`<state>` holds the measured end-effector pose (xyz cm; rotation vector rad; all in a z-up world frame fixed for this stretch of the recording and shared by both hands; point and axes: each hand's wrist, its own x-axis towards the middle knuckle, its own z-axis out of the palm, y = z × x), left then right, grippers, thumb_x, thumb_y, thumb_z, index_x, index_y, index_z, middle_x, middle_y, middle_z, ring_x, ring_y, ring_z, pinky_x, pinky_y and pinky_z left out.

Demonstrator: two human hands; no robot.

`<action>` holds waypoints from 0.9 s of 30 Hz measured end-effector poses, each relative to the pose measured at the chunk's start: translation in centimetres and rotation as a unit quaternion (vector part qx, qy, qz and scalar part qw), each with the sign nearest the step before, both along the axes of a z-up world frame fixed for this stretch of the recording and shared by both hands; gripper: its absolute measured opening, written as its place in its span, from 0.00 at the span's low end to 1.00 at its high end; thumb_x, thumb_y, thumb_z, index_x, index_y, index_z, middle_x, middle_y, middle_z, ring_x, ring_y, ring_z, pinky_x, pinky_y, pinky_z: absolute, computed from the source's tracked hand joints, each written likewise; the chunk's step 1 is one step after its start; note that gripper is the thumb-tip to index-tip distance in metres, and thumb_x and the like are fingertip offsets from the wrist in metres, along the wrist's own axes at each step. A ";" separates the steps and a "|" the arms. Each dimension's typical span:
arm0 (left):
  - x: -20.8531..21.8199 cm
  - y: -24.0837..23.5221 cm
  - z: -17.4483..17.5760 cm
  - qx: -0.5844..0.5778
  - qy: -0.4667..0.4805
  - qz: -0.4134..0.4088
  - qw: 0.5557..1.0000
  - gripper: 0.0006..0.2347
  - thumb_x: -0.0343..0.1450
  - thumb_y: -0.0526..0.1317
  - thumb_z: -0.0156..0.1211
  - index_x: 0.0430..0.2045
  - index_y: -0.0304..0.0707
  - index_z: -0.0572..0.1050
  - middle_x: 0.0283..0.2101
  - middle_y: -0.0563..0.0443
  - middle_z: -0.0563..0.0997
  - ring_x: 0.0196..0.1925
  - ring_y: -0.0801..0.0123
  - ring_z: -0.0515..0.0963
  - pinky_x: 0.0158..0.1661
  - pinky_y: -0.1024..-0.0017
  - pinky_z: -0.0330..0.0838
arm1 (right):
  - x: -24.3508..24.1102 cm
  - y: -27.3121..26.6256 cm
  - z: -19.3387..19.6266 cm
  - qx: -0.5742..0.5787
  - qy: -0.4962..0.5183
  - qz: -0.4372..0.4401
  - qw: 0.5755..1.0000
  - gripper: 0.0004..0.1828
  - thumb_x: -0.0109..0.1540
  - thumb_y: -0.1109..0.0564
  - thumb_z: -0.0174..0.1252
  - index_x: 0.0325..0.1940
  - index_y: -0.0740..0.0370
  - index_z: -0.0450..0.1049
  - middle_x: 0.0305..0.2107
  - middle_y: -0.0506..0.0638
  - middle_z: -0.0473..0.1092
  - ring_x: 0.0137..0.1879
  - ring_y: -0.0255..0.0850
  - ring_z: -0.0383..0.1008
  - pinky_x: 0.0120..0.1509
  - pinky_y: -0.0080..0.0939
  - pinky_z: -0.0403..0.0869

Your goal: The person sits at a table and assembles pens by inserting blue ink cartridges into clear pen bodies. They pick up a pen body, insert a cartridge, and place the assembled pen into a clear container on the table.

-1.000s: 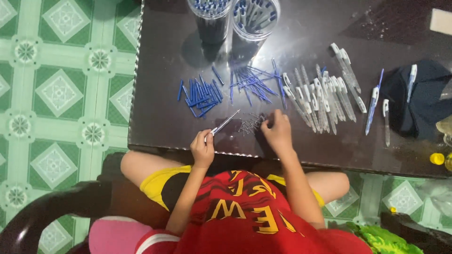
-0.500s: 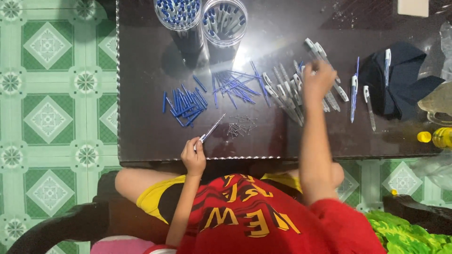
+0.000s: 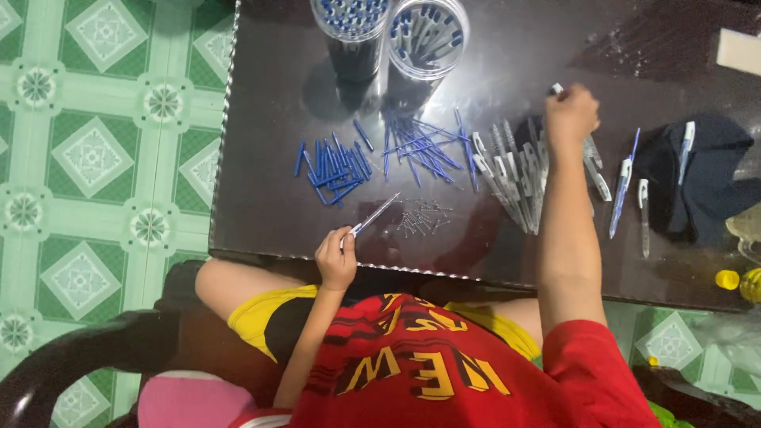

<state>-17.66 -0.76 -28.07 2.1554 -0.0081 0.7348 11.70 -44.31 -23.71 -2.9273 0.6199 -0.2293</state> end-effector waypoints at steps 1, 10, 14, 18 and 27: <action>0.1 -0.1 0.2 0.003 -0.002 -0.017 1.000 0.09 0.78 0.39 0.52 0.38 0.32 0.78 0.32 0.44 0.81 0.32 0.50 0.82 0.35 0.60 0.75 | 0.2 0.8 1.1 -0.032 -0.155 0.077 0.984 0.05 0.56 0.55 0.65 0.35 0.54 0.79 0.27 0.54 0.77 0.35 0.60 0.77 0.34 0.62 0.69; 0.1 0.0 -1.0 0.019 -0.019 -0.006 1.000 0.07 0.77 0.40 0.56 0.37 0.38 0.79 0.29 0.49 0.79 0.29 0.53 0.81 0.32 0.64 0.76 | -12.3 29.6 3.4 0.247 -0.378 0.356 0.818 0.04 0.59 0.63 0.64 0.35 0.56 0.78 0.27 0.49 0.75 0.33 0.46 0.74 0.45 0.42 0.71; 0.1 -0.5 0.2 0.051 -0.009 -0.009 0.999 0.07 0.77 0.42 0.56 0.36 0.39 0.78 0.26 0.51 0.77 0.27 0.55 0.81 0.30 0.65 0.75 | -11.9 35.9 2.2 0.347 -0.147 0.312 0.872 0.02 0.60 0.63 0.64 0.36 0.62 0.78 0.27 0.55 0.77 0.37 0.50 0.78 0.47 0.48 0.75; 0.0 -0.3 1.1 0.089 -0.008 -0.035 0.995 0.04 0.75 0.40 0.59 0.35 0.42 0.78 0.24 0.52 0.74 0.26 0.59 0.79 0.29 0.67 0.74 | -11.1 35.3 0.3 0.262 -0.142 0.322 0.898 0.04 0.58 0.57 0.69 0.33 0.57 0.81 0.24 0.50 0.75 0.36 0.48 0.76 0.45 0.46 0.74; 0.0 -0.6 1.7 0.091 0.008 -0.035 0.995 0.05 0.74 0.42 0.61 0.35 0.42 0.78 0.29 0.54 0.76 0.31 0.61 0.79 0.31 0.68 0.74 | -17.9 16.0 0.3 0.039 -0.216 0.196 0.956 0.17 0.51 0.64 0.72 0.43 0.58 0.79 0.34 0.52 0.69 0.45 0.54 0.69 0.51 0.56 0.68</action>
